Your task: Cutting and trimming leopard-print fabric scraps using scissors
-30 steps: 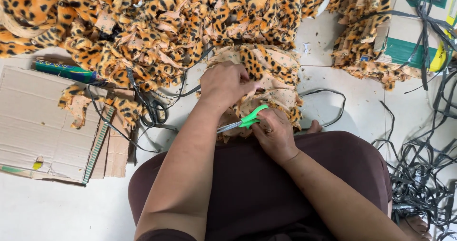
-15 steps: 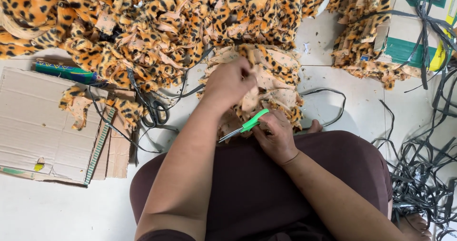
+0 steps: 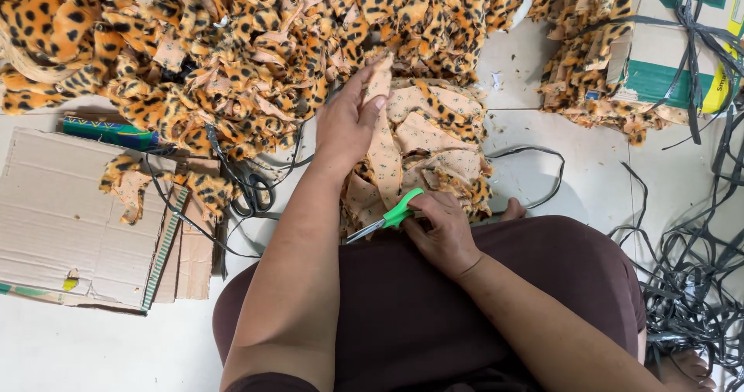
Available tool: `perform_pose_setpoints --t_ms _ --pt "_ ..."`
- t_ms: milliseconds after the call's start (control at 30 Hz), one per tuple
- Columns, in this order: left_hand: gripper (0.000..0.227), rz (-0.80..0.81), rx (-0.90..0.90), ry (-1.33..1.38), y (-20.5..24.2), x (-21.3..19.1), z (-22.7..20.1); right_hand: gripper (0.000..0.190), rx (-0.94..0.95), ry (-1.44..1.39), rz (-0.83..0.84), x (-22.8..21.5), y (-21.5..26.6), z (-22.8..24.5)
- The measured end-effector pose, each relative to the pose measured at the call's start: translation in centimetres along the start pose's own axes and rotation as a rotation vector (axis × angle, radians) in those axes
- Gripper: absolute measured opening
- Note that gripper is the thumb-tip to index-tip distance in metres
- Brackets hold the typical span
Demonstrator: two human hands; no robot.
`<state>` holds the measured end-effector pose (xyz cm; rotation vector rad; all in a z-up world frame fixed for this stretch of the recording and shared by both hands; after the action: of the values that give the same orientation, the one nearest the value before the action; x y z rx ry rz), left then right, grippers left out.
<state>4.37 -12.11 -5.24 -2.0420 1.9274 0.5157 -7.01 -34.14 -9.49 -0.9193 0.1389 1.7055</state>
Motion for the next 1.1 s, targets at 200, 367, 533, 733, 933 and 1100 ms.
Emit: perform_pose_setpoints --t_ms 200,367,533,733,933,1100 --pt "0.044 0.108 0.051 -0.305 0.4 0.4 0.5 0.029 0.036 0.014 0.047 -0.8 -0.9 2.0" --pt "0.047 0.094 -0.048 -0.387 1.1 -1.3 -1.4 0.029 0.041 0.035 0.072 -1.2 -0.8 2.8" --pt "0.046 0.085 0.03 -0.403 3.2 -2.9 -4.8 0.026 0.027 0.077 0.079 -2.4 -1.4 3.4" --pt "0.084 0.463 0.063 -0.52 5.8 -0.2 -4.4 0.024 0.178 -0.055 -0.073 -5.6 -5.6 1.7" --pt "0.121 0.561 -0.003 -0.737 5.4 2.1 -1.5 0.05 0.297 0.295 0.279 -2.8 -7.6 -1.7" --pt "0.131 0.579 -0.019 -0.704 5.1 2.7 0.0 0.052 0.188 0.531 0.253 0.6 -6.4 -3.6"
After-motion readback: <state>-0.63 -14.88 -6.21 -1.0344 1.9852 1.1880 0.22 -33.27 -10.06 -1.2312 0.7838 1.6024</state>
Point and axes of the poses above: each hand's wrist, its own y-axis away from the middle knuckle, its own x-axis out of the palm, z = x × y, the point moved 1 cm from there along -y, towards the middle knuckle, and after that the axes turned 1 degree about -y, right-handed, at the moved point
